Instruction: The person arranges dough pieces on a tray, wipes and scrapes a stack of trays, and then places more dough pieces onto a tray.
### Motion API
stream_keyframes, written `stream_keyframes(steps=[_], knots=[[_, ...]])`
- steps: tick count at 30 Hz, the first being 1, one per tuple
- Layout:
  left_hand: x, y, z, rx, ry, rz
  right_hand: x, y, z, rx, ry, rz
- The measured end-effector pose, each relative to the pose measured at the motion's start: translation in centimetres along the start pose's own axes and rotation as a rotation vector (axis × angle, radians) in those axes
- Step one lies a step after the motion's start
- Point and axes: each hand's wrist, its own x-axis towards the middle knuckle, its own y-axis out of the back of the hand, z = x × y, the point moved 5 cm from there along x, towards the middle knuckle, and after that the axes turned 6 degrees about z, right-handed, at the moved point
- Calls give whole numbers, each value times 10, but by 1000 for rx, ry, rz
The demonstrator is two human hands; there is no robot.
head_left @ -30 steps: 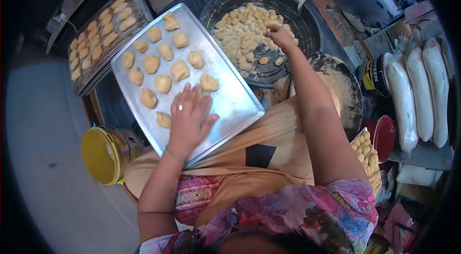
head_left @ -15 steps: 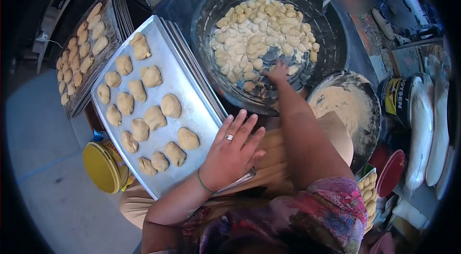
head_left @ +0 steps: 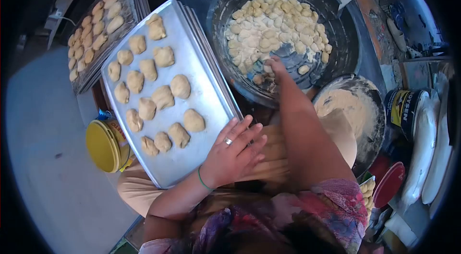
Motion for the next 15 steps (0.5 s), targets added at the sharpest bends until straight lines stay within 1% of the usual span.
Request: stream_keyframes(steps=[3,4,6,7,8,10,11,12,14,15], knots=[[-21,13,10,29,8,91,-35,-8,-45,-468,569,505],[-25,18,15,52,7,113,-66,-22,-55,-577,595,456],[-36,24,24,81,-13,126,-23,-57,12,-879,730,-179],[-42,27,28,100,-23,136,-69,-61,-15,-918,538,-166],[-49,33,33,100,-40,161,-133,-61,-48,-959,341,-148],[-66,44,39,161,-59,211,-141,-46,-67,-750,435,53],[-74,49,44,180,-70,234,-142,-39,-78,-621,379,70],[-82,59,46,188,-34,264,-156,-33,-99,-492,318,91],[-106,72,26,175,125,393,-242,-40,-170,-227,552,227],[-119,76,12,163,202,453,-225,-44,-181,-192,645,149]])
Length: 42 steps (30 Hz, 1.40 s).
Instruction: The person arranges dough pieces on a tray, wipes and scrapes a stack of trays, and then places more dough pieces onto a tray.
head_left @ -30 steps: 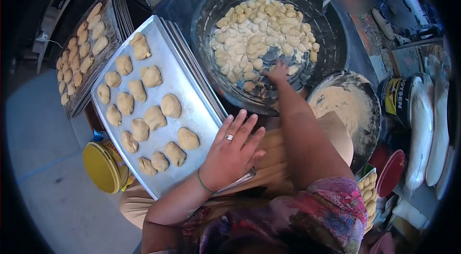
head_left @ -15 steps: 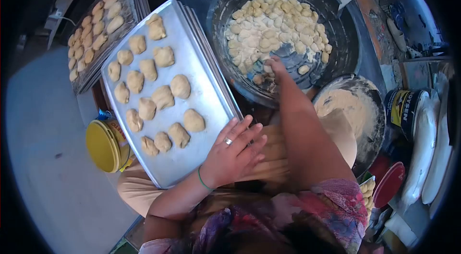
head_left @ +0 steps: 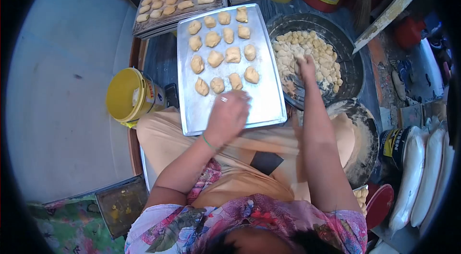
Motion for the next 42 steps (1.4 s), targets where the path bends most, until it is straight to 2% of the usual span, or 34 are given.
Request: stream_keyframes(steps=[1,3,5,6,8,9,11,12,14,15,18,21,24,26,30,33,36,38,42], knots=[[-5,10,-19,62,83,99,18,-3,0,61,95,-50],[-14,27,-52,182,228,239,-66,-3,-120,43,98,-168],[-18,37,-75,259,309,274,-128,-13,-176,-61,216,-316],[-22,40,-86,275,333,261,-142,-25,-174,-115,355,-426],[-28,39,-109,245,350,225,-203,-43,-193,-282,461,-474],[-31,34,-122,198,343,197,-232,-54,-195,-232,544,-475],[-35,34,-133,94,356,173,-279,-78,-190,-398,615,-530],[-37,36,-134,61,359,184,-296,-92,-179,-510,530,-560],[-42,39,-135,-4,363,204,-323,-116,-150,-732,658,-593],[-45,42,-132,-22,365,234,-330,-116,-149,-748,703,-574],[-58,59,-118,215,304,337,-339,-117,-148,-753,799,-544],[-61,61,-91,-36,512,30,-332,-104,-148,-689,816,-528],[-72,43,-89,-13,334,-78,-333,-93,-149,-676,852,-462],[-73,45,-93,5,417,-19,-331,-91,-147,-682,789,-483],[-72,51,-98,-8,375,56,-323,-90,-144,-649,722,-497],[-74,53,-94,47,281,72,-313,-78,-144,-247,722,-390],[-66,51,-77,172,233,114,-288,-62,-143,-159,350,-307],[-59,41,-68,142,137,176,-278,-53,-158,-167,353,-206],[-56,12,-63,157,122,-51,-266,-68,-139,-501,601,-442]])
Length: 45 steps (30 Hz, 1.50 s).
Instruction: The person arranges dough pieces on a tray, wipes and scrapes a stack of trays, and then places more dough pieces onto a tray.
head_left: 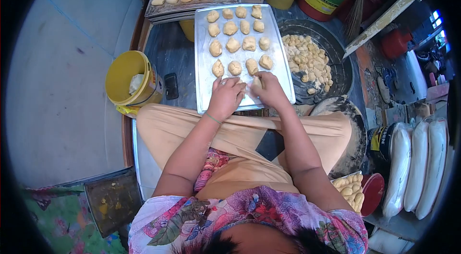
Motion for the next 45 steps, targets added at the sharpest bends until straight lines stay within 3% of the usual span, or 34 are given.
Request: stream_keyframes(steps=[4,7,11,14,20,23,26,28,30,31,34,35,38,44,45], knots=[[2,1,2,54,-27,21,-19,21,-9,-83,160,1],[6,3,18,35,-57,117,-16,32,9,11,-106,-141],[10,-26,23,65,-104,102,-12,47,16,224,-192,252],[13,-28,32,90,-105,99,-12,44,24,45,-61,258],[16,-32,37,143,-96,29,-14,42,21,-203,-68,9],[18,-23,39,130,-129,-3,-10,44,21,-201,-84,-4],[31,9,12,145,11,124,2,61,15,-152,-234,19],[43,38,-17,111,79,225,16,63,9,-213,-61,47],[54,53,-30,148,102,125,34,58,-9,-279,109,49],[57,57,-34,169,112,78,43,46,-10,-237,80,-57],[56,32,-34,240,-5,1,55,16,-13,-357,245,-85],[54,25,-31,220,-20,-5,59,6,-9,-409,206,-189],[55,12,-26,208,25,0,67,-6,-3,-351,131,-213],[63,3,-38,180,-7,83,58,28,-5,-128,110,74],[62,4,-36,178,-5,81,57,31,-2,-216,174,116]])
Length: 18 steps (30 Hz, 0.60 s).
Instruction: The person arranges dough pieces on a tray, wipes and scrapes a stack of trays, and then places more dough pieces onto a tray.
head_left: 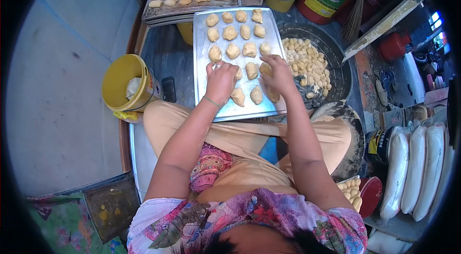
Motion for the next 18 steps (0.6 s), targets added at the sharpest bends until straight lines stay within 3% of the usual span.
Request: stream_keyframes(steps=[3,9,12,15,18], knots=[[1,16,0,-53,52,34,1,-16,27,161,-252,-199],[-14,36,-44,-66,380,-111,-4,-20,35,119,-142,8],[-22,24,-57,-206,410,-138,-8,-12,20,-68,-34,158],[-24,17,-59,-241,414,-132,-10,0,5,79,-185,72],[-24,21,-54,-226,422,-65,-18,0,-12,154,-140,-121]])
